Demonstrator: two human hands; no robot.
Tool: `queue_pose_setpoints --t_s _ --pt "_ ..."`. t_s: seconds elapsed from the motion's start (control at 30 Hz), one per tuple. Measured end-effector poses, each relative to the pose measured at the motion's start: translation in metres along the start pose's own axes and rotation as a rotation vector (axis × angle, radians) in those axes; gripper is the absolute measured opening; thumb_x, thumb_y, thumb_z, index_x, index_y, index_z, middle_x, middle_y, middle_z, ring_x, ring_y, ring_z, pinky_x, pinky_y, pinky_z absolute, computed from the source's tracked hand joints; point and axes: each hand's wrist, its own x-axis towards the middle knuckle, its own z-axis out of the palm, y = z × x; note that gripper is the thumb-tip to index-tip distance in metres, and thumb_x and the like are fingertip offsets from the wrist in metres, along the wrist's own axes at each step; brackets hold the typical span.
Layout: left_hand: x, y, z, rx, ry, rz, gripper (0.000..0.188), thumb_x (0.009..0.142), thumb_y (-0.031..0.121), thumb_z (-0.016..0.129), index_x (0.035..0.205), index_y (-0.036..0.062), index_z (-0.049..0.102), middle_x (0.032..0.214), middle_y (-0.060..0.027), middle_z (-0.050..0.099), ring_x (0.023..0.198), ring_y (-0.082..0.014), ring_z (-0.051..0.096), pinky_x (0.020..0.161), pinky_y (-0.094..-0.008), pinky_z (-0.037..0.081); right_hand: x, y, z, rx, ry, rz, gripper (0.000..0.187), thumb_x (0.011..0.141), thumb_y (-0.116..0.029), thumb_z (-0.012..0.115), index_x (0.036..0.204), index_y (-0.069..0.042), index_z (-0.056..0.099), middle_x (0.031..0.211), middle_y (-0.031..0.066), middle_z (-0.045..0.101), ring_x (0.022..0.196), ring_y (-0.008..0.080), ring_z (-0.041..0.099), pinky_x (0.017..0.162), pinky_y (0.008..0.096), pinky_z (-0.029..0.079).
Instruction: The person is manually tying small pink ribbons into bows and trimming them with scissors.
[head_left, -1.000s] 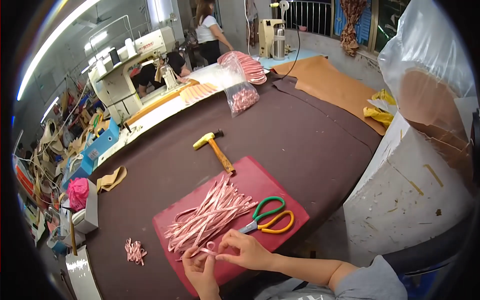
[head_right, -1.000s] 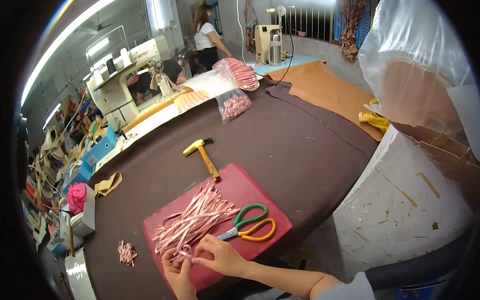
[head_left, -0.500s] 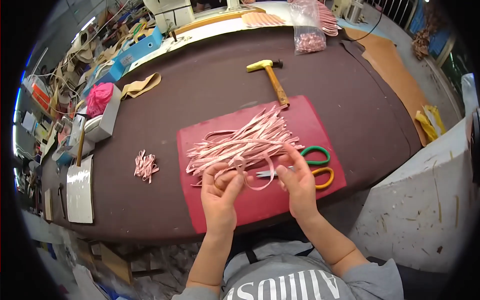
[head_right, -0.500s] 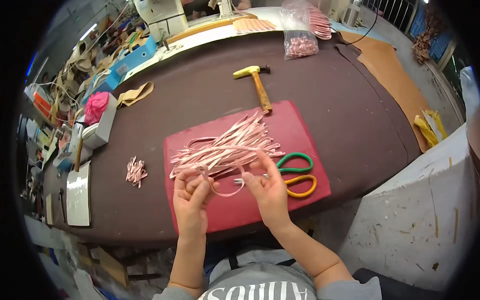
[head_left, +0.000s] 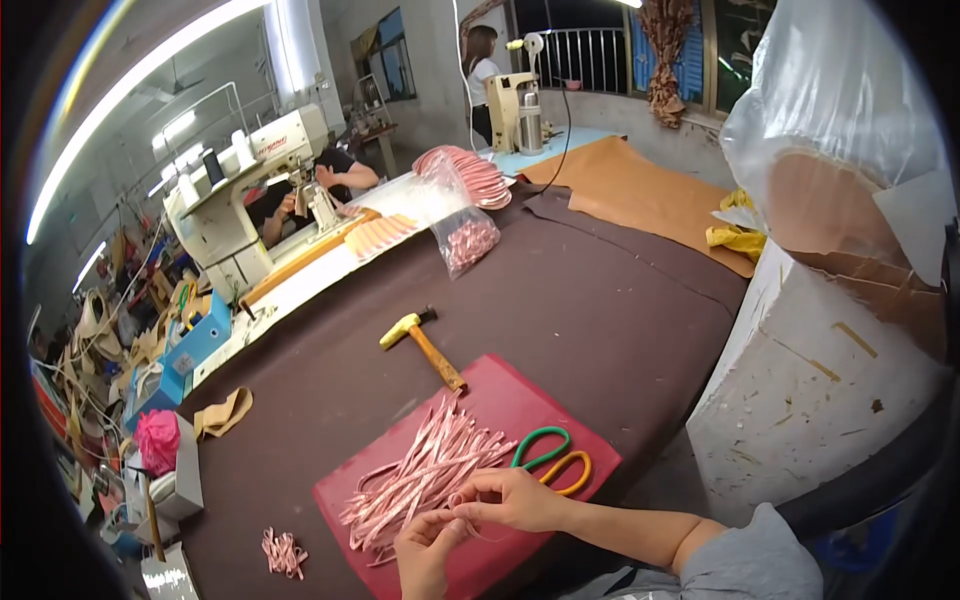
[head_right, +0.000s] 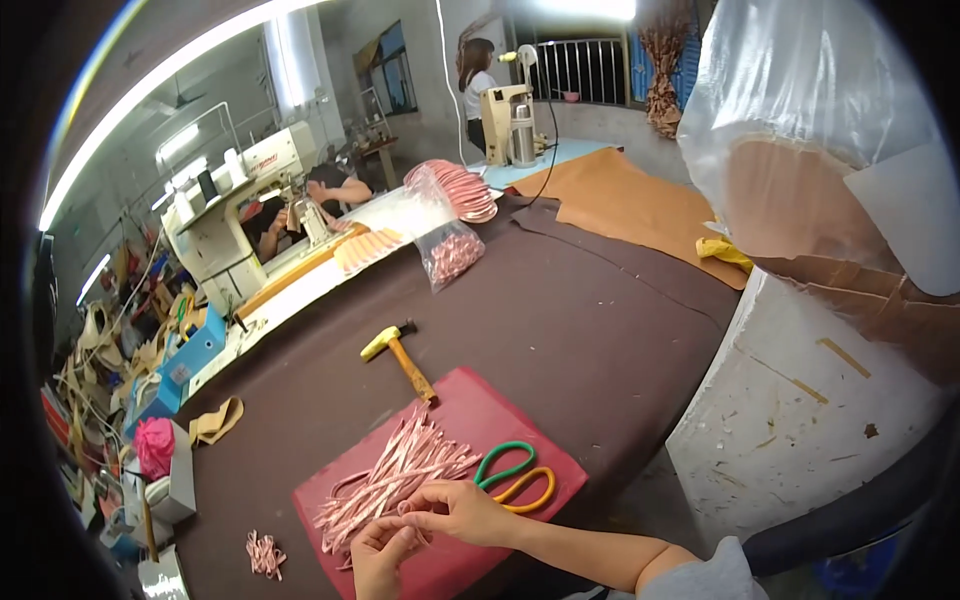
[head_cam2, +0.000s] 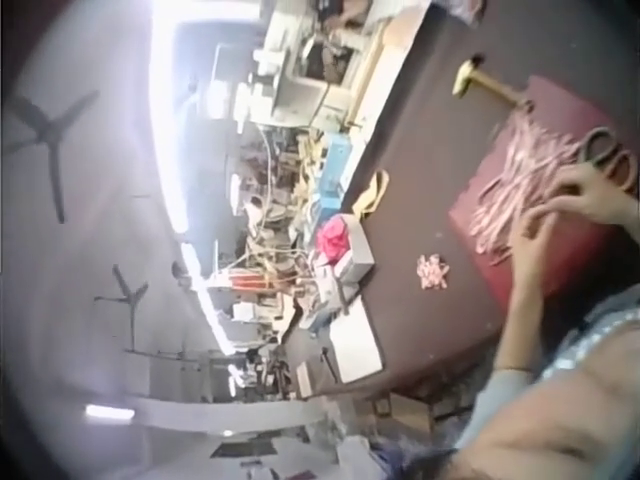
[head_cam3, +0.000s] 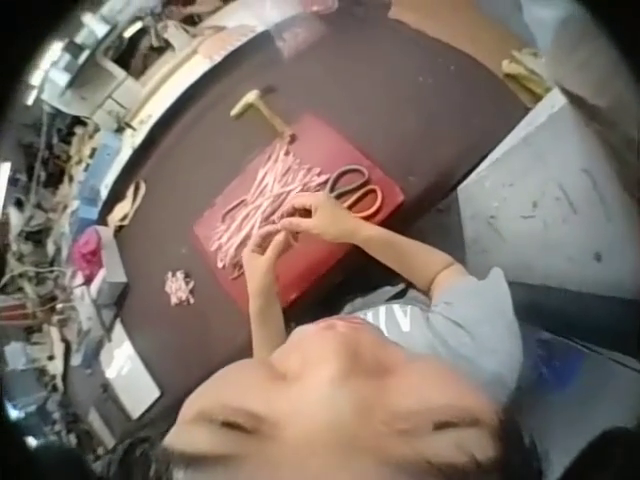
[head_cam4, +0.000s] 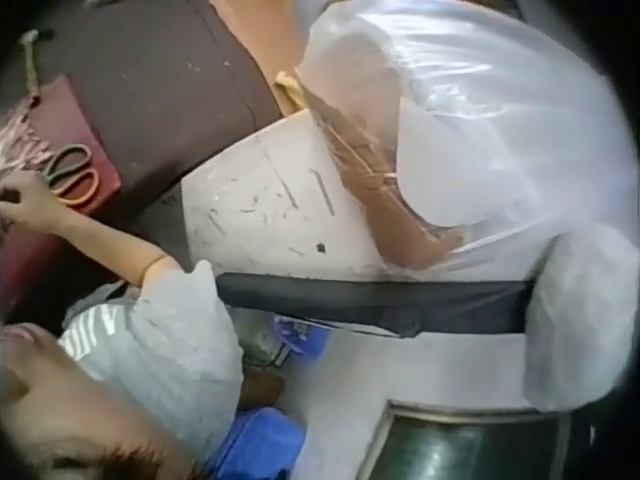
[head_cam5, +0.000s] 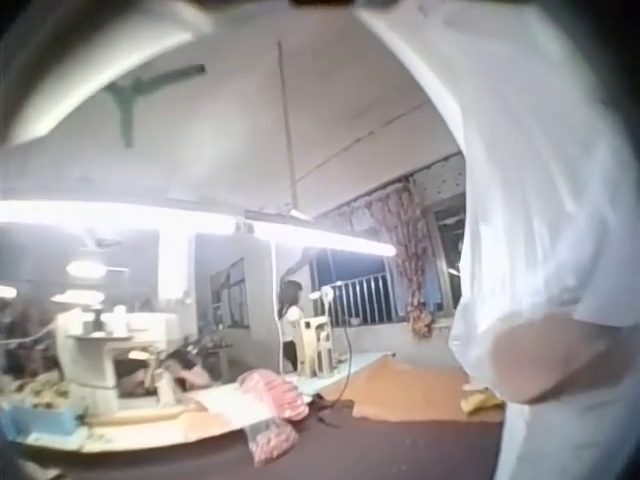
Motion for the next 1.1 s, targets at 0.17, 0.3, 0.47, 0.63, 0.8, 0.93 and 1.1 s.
queue_pose_setpoints --t_s 0.17,0.3,0.47,0.63,0.8,0.93,1.1 --pt "0.020 0.018 0.010 0.036 -0.063 -0.090 0.023 0.087 0.000 0.063 0.107 0.0009 0.055 0.090 -0.0122 0.067 0.071 -0.0166 0.066 0.069 -0.0244 0.056 0.008 -0.006 -0.020 0.029 -0.036 0.151 0.013 0.090 -0.015 0.066 0.099 -0.005 0.068 0.089 -0.0005 0.065 0.070 0.0066 0.052 0.065 0.0206 0.042" --pt "0.038 0.011 0.015 -0.082 -0.121 -0.041 0.015 0.090 0.007 0.063 0.105 0.0047 0.063 0.088 -0.0078 0.066 0.079 -0.0146 0.063 0.074 -0.0229 0.051 0.017 0.002 -0.028 0.139 -0.014 0.120 0.014 0.092 -0.015 0.064 0.100 -0.006 0.069 0.087 -0.0018 0.064 0.070 0.0057 0.051 0.062 0.0202 0.041" --pt "0.039 0.012 0.042 -0.353 0.075 -0.064 0.011 0.090 0.009 0.063 0.101 0.0073 0.061 0.084 -0.0055 0.065 0.072 -0.0107 0.061 0.065 -0.0196 0.050 0.020 0.009 -0.035 0.139 0.133 -0.010 0.017 0.094 -0.016 0.062 0.105 -0.004 0.067 0.084 0.0013 0.064 0.069 0.0048 0.053 0.059 0.0152 0.039" --pt "0.040 -0.011 0.036 -0.393 -0.044 -0.098 0.006 0.091 0.011 0.063 0.096 0.0090 0.060 0.083 -0.0035 0.065 0.065 -0.0069 0.059 0.055 -0.0167 0.046 0.022 0.004 -0.065 0.210 0.336 0.125 0.021 0.096 -0.018 0.059 0.112 -0.006 0.066 0.084 -0.0004 0.064 0.062 0.0026 0.047 0.052 0.0146 0.035" --pt "0.043 -0.013 0.042 -0.491 -0.073 -0.096 0.004 0.093 0.012 0.061 0.093 0.0098 0.058 0.081 -0.0011 0.064 0.059 -0.0043 0.055 0.049 -0.0146 0.041 0.043 -0.015 -0.118 0.119 0.505 0.012 0.028 0.097 -0.017 0.055 0.122 -0.005 0.058 0.083 0.0011 0.061 0.062 0.0030 0.047 0.051 0.0159 0.037" --pt "0.040 -0.015 0.054 -0.515 -0.034 -0.102 0.003 0.094 0.010 0.059 0.092 0.0089 0.057 0.078 -0.0014 0.063 0.057 -0.0057 0.054 0.050 -0.0154 0.043 0.079 -0.028 -0.195 0.273 0.723 -0.104 0.030 0.095 -0.018 0.057 0.124 -0.009 0.054 0.079 0.0013 0.061 0.053 0.0020 0.045 0.046 0.0157 0.032" --pt "0.054 -0.036 0.025 -0.726 -0.178 -0.125 0.014 0.090 0.005 0.062 0.102 0.0050 0.056 0.087 -0.0098 0.066 0.073 -0.0170 0.064 0.068 -0.0248 0.052 0.147 -0.041 -0.289 0.410 1.042 -0.137 0.023 0.092 -0.013 0.053 0.115 -0.015 0.054 0.075 0.0012 0.059 0.048 0.0060 0.040 0.041 0.0210 0.029"
